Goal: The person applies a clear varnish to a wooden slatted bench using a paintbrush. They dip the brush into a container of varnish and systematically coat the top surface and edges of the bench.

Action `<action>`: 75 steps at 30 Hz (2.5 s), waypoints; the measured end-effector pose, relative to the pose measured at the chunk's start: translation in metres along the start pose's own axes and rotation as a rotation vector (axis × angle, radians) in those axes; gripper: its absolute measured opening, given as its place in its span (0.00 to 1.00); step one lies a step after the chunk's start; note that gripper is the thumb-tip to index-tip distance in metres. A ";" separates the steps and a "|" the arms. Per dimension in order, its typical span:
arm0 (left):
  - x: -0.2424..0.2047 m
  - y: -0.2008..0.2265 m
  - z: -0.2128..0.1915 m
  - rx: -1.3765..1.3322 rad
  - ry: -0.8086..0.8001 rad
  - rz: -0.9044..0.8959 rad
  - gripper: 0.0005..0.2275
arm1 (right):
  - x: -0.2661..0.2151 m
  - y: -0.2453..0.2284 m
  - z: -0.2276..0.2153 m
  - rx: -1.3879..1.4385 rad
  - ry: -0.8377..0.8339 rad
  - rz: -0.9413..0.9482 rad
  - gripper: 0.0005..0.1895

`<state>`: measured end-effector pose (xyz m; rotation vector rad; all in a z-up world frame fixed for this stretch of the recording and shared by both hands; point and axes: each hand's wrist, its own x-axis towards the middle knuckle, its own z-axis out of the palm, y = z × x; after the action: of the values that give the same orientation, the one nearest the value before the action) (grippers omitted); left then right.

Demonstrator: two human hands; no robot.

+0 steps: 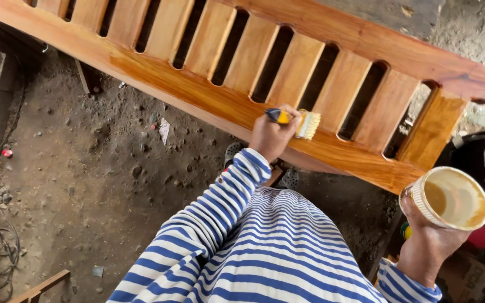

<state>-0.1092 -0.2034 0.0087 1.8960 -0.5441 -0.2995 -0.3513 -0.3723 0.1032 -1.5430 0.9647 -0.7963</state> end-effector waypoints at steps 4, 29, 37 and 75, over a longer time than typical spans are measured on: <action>0.012 -0.045 -0.082 -0.093 0.085 -0.069 0.04 | -0.008 -0.007 0.034 -0.004 -0.002 -0.027 0.36; 0.037 -0.061 -0.184 -0.154 -0.191 -0.100 0.04 | -0.042 -0.005 0.171 -0.019 0.013 -0.082 0.36; 0.081 -0.135 -0.360 0.402 0.209 0.021 0.04 | -0.060 -0.028 0.208 -0.031 0.011 -0.033 0.34; 0.098 -0.145 -0.404 0.585 0.349 0.128 0.07 | -0.094 -0.071 0.264 -0.051 -0.085 0.024 0.34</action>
<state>0.1901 0.1180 0.0330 2.3914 -0.5468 0.3073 -0.1482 -0.1675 0.1263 -1.5934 0.9457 -0.6884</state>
